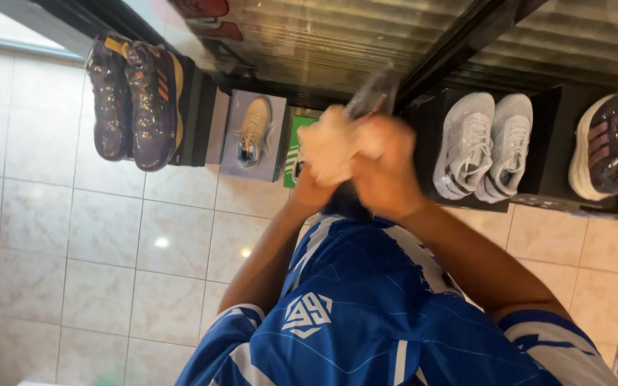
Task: Clean shoe boxes and shoes using a cloth
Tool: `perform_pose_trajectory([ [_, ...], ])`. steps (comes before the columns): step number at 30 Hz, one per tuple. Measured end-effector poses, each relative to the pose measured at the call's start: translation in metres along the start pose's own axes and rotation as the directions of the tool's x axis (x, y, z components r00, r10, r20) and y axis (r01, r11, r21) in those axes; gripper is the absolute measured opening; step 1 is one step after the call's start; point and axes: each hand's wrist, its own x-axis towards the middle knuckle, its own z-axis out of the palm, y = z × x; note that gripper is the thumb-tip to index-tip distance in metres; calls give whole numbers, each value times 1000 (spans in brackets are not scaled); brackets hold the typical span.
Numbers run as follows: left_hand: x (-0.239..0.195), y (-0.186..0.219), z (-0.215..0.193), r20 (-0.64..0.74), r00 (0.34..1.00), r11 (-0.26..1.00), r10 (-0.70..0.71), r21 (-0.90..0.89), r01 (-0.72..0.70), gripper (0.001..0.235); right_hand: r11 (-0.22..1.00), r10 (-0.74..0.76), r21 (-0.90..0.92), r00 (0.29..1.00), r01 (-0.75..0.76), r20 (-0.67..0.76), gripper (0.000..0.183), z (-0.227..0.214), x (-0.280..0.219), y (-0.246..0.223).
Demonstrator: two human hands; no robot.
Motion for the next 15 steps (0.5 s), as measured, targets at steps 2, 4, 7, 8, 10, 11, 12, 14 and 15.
perform_pose_trajectory([
  [2,4,10,-10,47,997,998,62,-17,-61,36,801,419,529,893,-279,-165,56,-11,20,20],
  [4,17,33,-15,140,990,967,-30,-248,65,64,994,33,-102,996,-25,83,36,-44,57,30],
  [7,24,28,5,-76,970,869,-231,-465,170,62,990,119,53,976,-131,180,35,-21,35,55],
  [8,30,23,1,-65,972,867,-226,-469,170,62,991,117,46,978,-127,171,35,-20,23,39],
  [10,41,12,-7,-203,951,939,-233,-301,166,57,924,115,-381,974,-34,194,47,-15,0,10],
  [11,54,23,-5,-205,952,939,-229,-306,160,57,922,111,-386,974,-27,197,47,-3,-3,-7],
  [12,59,35,-6,-202,967,950,-154,-299,89,50,862,-41,-487,976,142,212,24,12,-12,-26],
  [14,61,54,-10,-193,978,955,-79,-296,19,43,758,-187,-581,952,296,241,6,26,-32,-26],
  [15,59,60,-12,-241,965,962,-100,-272,32,43,698,-314,-619,931,360,187,9,26,-42,-7],
])
